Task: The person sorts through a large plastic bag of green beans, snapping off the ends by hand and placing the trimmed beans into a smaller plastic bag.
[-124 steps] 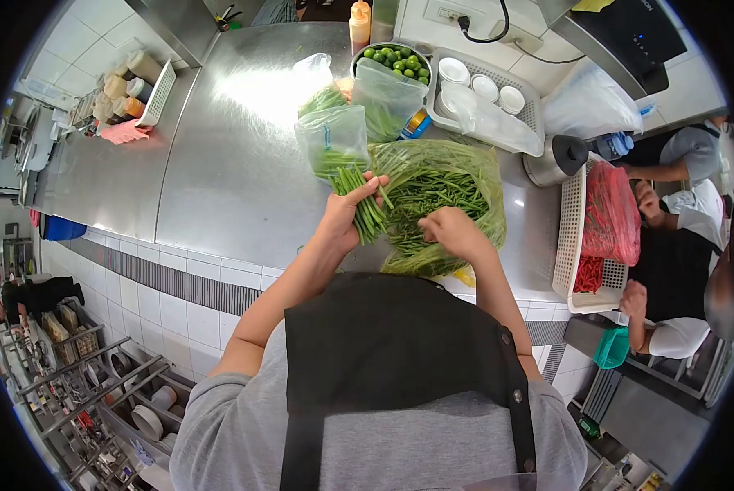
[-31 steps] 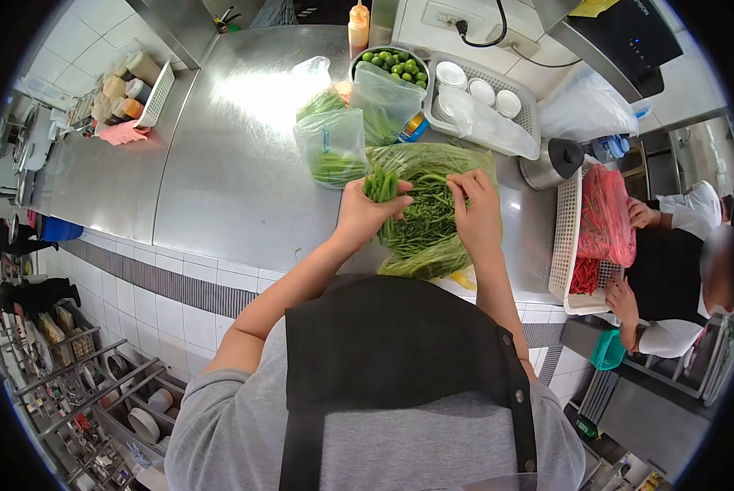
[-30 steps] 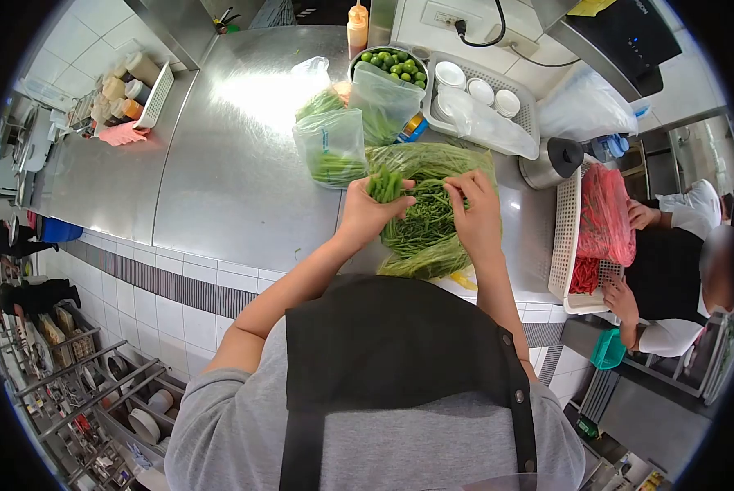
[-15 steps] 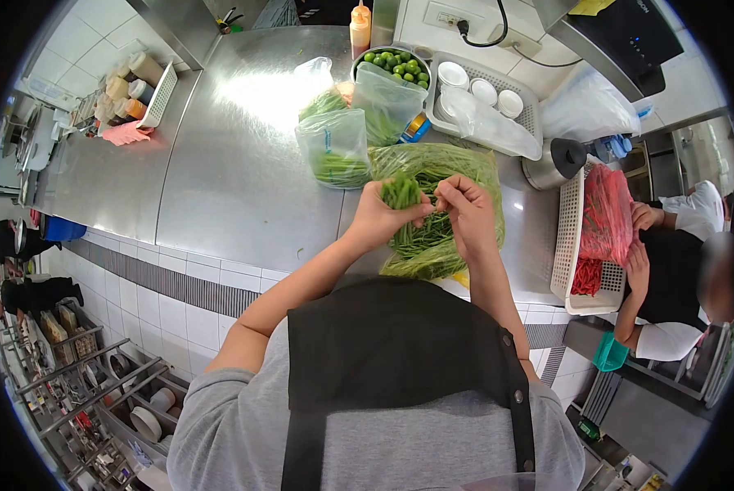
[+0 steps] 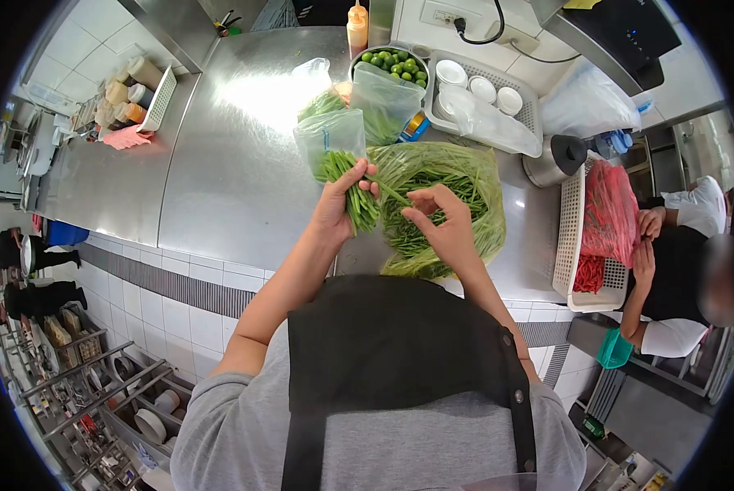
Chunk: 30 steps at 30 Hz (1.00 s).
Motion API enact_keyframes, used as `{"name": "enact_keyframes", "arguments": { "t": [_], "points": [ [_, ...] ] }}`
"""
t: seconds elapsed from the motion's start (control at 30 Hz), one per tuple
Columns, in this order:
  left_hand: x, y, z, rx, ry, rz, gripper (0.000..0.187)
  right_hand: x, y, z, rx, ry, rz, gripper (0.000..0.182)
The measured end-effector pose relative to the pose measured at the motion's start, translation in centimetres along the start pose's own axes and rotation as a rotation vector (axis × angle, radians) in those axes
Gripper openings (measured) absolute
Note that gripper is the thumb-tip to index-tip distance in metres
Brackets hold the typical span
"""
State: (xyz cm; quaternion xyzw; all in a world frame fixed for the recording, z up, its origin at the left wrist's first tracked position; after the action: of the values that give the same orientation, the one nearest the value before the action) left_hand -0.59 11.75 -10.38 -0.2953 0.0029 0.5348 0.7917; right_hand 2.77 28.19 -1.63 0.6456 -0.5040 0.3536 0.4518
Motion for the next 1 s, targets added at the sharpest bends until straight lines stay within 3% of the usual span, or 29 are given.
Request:
{"name": "enact_keyframes", "arguments": {
  "t": [0.17, 0.23, 0.27, 0.37, 0.4, 0.5, 0.53, 0.6, 0.67, 0.73, 0.83, 0.93, 1.0],
  "points": [
    [0.2, 0.1, -0.9, -0.058, 0.121, 0.025, 0.012, 0.8, -0.2, 0.5, 0.031, -0.117, -0.078, 0.01],
    [0.1, 0.0, -1.2, -0.048, 0.194, 0.022, 0.013, 1.1, -0.6, 1.6, 0.245, 0.102, -0.011, 0.005],
    [0.6, -0.2, -1.5, -0.062, 0.293, -0.031, 0.016, 1.3, -0.7, 1.2, 0.245, 0.101, -0.009, 0.005],
    [1.8, -0.4, -2.7, -0.067, 0.404, -0.14, 0.02, 0.5, -2.3, 2.7, 0.601, 0.287, 0.162, 0.012],
    [2.5, -0.4, -3.3, -0.059, 0.421, -0.194, 0.02, -0.6, -2.2, 2.2, 0.601, 0.285, 0.163, 0.012],
    [3.4, -0.8, -3.8, -0.031, 0.453, -0.222, 0.017, -6.8, -1.3, -0.2, 0.502, -0.316, 0.288, 0.024],
    [3.7, -1.1, -3.6, -0.002, 0.456, -0.242, 0.016, -7.2, -1.0, -0.3, 0.504, -0.316, 0.288, 0.024],
    [4.1, -1.4, -3.3, -0.013, 0.42, -0.247, 0.015, -8.2, 0.5, -2.5, 0.242, -0.463, 0.293, 0.024],
    [4.3, -1.8, -2.9, -0.022, 0.384, -0.251, 0.014, -8.9, 1.1, -2.1, 0.21, -0.462, 0.286, 0.025],
    [4.3, -1.9, -2.7, -0.047, 0.266, -0.261, 0.011, -7.0, 2.1, -1.0, 0.112, -0.495, -0.004, 0.025],
    [4.0, -0.9, -3.9, 0.001, 0.164, -0.26, 0.01, -7.7, 2.6, 1.5, 0.105, -0.542, -0.11, 0.019],
    [2.9, -0.7, -3.5, 0.051, 0.197, -0.169, 0.01, -8.5, 2.0, 2.1, 0.053, -0.785, -0.083, 0.013],
    [2.3, -1.0, -3.5, 0.023, 0.235, -0.148, 0.012, -8.3, 1.9, 1.7, 0.037, -0.759, -0.061, 0.011]
  ]
}}
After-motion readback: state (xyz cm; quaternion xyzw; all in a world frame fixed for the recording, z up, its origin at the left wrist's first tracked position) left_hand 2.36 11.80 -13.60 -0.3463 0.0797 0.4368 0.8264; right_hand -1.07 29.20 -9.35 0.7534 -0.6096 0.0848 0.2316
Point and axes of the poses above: each hand's wrist, its own y-axis towards the middle knuckle, its own z-axis out of the palm, x = y × z, the point moved 9 cm from there along y, towards the middle knuckle, and after that the axes turned 5 degrees about -x, right-handed, at the moved point
